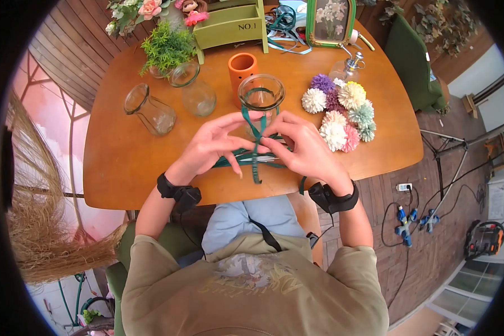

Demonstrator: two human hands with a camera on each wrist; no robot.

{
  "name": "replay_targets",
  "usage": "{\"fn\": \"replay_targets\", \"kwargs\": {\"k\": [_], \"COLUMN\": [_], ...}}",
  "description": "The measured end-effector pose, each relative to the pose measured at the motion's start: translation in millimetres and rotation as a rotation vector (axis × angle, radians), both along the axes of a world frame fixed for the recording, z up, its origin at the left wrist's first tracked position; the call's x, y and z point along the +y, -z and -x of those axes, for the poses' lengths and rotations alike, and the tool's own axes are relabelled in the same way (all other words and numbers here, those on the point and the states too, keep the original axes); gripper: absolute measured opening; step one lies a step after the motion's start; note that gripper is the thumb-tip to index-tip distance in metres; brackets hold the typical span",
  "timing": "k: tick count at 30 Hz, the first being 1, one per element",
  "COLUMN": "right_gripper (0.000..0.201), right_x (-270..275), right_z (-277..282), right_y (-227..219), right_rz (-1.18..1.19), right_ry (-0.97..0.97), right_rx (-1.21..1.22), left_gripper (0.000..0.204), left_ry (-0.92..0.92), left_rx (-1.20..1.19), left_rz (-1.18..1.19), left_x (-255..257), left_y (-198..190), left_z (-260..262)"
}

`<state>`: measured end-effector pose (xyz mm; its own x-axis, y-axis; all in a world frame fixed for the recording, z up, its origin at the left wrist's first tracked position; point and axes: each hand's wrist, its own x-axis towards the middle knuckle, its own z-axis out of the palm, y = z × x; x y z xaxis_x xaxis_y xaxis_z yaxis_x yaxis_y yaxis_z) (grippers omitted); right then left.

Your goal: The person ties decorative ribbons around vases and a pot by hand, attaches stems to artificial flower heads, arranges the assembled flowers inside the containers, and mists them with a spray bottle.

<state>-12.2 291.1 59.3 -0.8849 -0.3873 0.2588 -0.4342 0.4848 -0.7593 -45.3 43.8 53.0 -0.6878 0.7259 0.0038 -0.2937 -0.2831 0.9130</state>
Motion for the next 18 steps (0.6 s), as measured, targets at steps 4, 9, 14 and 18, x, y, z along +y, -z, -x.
{"fn": "replay_targets", "kwargs": {"k": [4,9,14,18], "right_gripper": [0.011,0.011,0.016,0.022], "right_x": [0.7,2.3,6.4,3.6], "right_z": [-5.9,-3.4,2.4,3.7], "right_y": [-9.1,-1.1,3.8,2.8], "right_rz": [0.03,0.106,0.104,0.222], "right_ry": [-0.09,-0.084,-0.055,0.081], "right_rx": [-0.011,0.061,0.12,0.201], "left_gripper": [0.069,0.064,0.048,0.02], "left_ry": [-0.03,-0.372,-0.646,-0.759], "left_rx": [0.254,0.929,1.315,1.607], "left_rz": [0.158,0.551,0.715,0.739], "left_x": [4.7,12.4,4.8,-7.0], "left_y": [8.8,22.6,19.9,0.5], "left_z": [-13.4,-19.7,-13.3,-1.4]}}
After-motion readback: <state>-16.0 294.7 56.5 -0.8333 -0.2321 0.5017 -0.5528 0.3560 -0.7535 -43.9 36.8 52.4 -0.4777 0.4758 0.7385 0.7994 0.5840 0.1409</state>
